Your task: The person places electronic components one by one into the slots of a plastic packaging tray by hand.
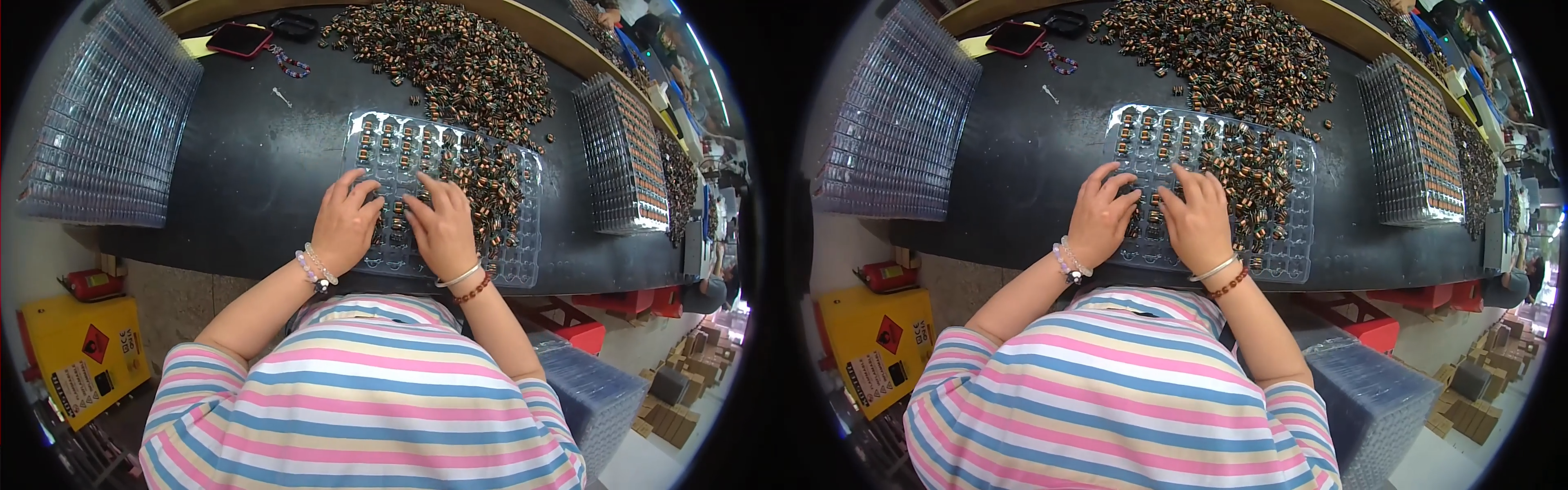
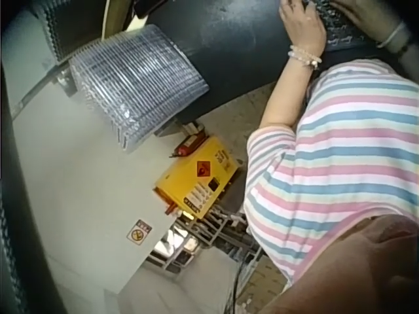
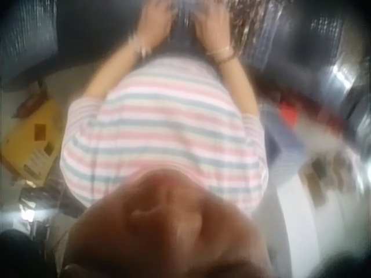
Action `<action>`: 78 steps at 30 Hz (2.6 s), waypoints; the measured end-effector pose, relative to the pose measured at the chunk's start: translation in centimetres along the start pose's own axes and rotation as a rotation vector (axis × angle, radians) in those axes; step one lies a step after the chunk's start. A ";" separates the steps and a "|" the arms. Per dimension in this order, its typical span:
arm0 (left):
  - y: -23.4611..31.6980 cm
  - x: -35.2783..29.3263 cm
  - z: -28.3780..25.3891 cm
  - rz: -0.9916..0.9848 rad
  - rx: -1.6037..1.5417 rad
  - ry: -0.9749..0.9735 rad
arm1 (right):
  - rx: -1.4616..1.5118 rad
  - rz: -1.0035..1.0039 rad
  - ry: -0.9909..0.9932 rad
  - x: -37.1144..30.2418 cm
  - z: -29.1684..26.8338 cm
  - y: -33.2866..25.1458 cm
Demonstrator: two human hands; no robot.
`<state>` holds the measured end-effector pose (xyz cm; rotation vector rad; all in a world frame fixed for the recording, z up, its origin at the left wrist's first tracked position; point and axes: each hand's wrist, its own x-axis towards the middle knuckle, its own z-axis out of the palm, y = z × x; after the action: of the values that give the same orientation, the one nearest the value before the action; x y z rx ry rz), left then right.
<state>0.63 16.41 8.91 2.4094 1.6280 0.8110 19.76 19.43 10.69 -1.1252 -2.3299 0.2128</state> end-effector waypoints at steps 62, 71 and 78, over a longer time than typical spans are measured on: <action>-0.8 9.5 3.3 0.143 -0.081 0.086 | -0.135 0.091 0.153 2.7 0.7 6.9; -0.2 8.7 5.1 0.158 -0.075 0.126 | 0.019 0.124 0.323 1.3 -1.7 5.6; 0.0 9.4 4.6 0.061 -0.184 0.089 | 0.189 0.217 0.358 0.6 -0.8 6.4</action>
<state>5.54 25.66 8.45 2.3355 1.4433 1.0430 24.25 23.90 9.29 -1.2091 -1.8363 0.2791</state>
